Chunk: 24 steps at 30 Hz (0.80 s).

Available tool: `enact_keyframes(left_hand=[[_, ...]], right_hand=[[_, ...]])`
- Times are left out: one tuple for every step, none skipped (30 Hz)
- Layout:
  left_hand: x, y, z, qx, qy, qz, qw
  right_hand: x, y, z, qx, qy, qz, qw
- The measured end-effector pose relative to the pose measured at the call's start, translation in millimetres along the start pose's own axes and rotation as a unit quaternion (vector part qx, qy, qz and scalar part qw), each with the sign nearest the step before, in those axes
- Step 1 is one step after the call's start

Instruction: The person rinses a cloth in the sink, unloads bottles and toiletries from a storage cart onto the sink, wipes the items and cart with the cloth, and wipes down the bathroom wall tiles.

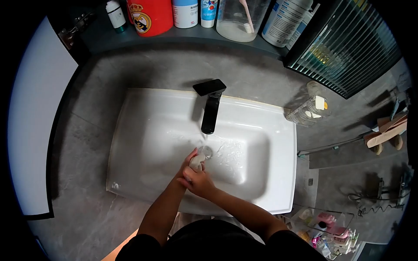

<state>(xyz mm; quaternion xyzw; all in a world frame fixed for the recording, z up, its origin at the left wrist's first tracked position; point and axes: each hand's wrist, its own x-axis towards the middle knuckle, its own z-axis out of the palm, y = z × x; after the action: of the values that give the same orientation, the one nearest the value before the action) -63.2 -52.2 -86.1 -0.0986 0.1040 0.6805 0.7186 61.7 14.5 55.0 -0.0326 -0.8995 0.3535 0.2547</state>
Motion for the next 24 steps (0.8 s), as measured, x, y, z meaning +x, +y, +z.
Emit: enact_keyframes(left_hand=[[0.4,4.9,10.6,0.002,0.007,-0.021,1.000],[9.3,3.3,22.3,0.012,0.077,0.019,0.997],[22.0,-3.0,30.2,0.022,0.146,0.058,0.987],[29.3,-9.7,46.7,0.032,0.215,0.098,0.971],[24.8,-17.0,61.7,0.071,0.260,0.166,0.949],[25.4,-17.9,70.2,0.101,0.270,0.155,0.945],[27.6,-17.6,75.9,0.131,0.280,0.144,0.940],[29.2,-16.3,85.0,0.161,0.289,0.133,0.934],[26.2,-17.8,114.9,0.180,0.265,0.139,0.937],[32.6,-18.9,119.9,0.194,0.189,0.164,0.949],[38.2,-18.5,117.1,0.234,0.204,0.168,0.936],[43.2,-19.1,115.5,0.274,0.220,0.172,0.920],[48.8,-21.3,113.7,0.282,0.204,0.182,0.920],[55.1,-26.0,111.7,0.288,0.190,0.194,0.919],[60.2,-28.8,111.0,0.294,0.176,0.205,0.917],[63.3,-29.4,109.4,0.278,0.196,0.201,0.919],[66.0,-29.4,107.5,0.262,0.217,0.196,0.920],[67.1,-30.0,106.6,0.246,0.237,0.191,0.920],[65.7,-31.6,104.5,0.240,0.247,0.189,0.920],[62.1,-34.0,101.7,0.234,0.258,0.187,0.919],[56.6,-36.0,100.0,0.228,0.269,0.184,0.917],[51.6,-36.5,100.2,0.262,0.292,0.173,0.903],[46.6,-37.6,100.9,0.295,0.313,0.161,0.888],[40.3,-40.0,100.9,0.326,0.334,0.150,0.872]], right_hand=[[0.3,-1.5,-1.6,-0.040,-0.039,-0.008,0.998],[2.5,4.6,-3.5,-0.049,-0.042,0.015,0.998],[4.9,17.5,-6.4,-0.059,-0.046,0.039,0.996],[7.6,28.8,-9.3,-0.068,-0.048,0.063,0.995],[9.4,37.7,-11.4,-0.077,-0.080,0.089,0.990],[12.3,53.2,-13.7,-0.067,-0.028,0.093,0.993],[13.5,72.2,-14.9,-0.057,0.023,0.095,0.994],[11.7,91.1,-18.3,-0.043,0.089,0.173,0.980],[17.5,94.6,-39.6,0.121,0.124,0.330,0.928],[20.5,115.7,-44.1,0.172,0.263,0.299,0.901],[14.1,134.4,-54.8,0.203,0.305,0.348,0.863],[18.4,144.8,-67.8,0.255,0.340,0.393,0.815],[21.0,150.0,-71.7,0.243,0.360,0.360,0.826],[22.3,154.3,-74.6,0.230,0.378,0.327,0.835],[29.1,154.0,-74.9,0.216,0.358,0.319,0.850],[35.1,151.5,-70.9,0.204,0.338,0.313,0.864],[36.3,146.2,-66.2,0.242,0.308,0.307,0.867],[35.1,145.0,-60.9,0.237,0.246,0.291,0.894],[34.4,143.9,-53.7,0.245,0.168,0.272,0.915],[32.3,143.2,-48.6,0.253,0.088,0.251,0.930],[25.7,144.9,-44.3,0.279,0.024,0.256,0.925],[18.7,148.3,-39.2,0.303,-0.038,0.258,0.917],[12.7,152.6,-35.9,0.324,-0.101,0.258,0.905],[9.9,148.3,-42.6,0.364,-0.079,0.275,0.886]])
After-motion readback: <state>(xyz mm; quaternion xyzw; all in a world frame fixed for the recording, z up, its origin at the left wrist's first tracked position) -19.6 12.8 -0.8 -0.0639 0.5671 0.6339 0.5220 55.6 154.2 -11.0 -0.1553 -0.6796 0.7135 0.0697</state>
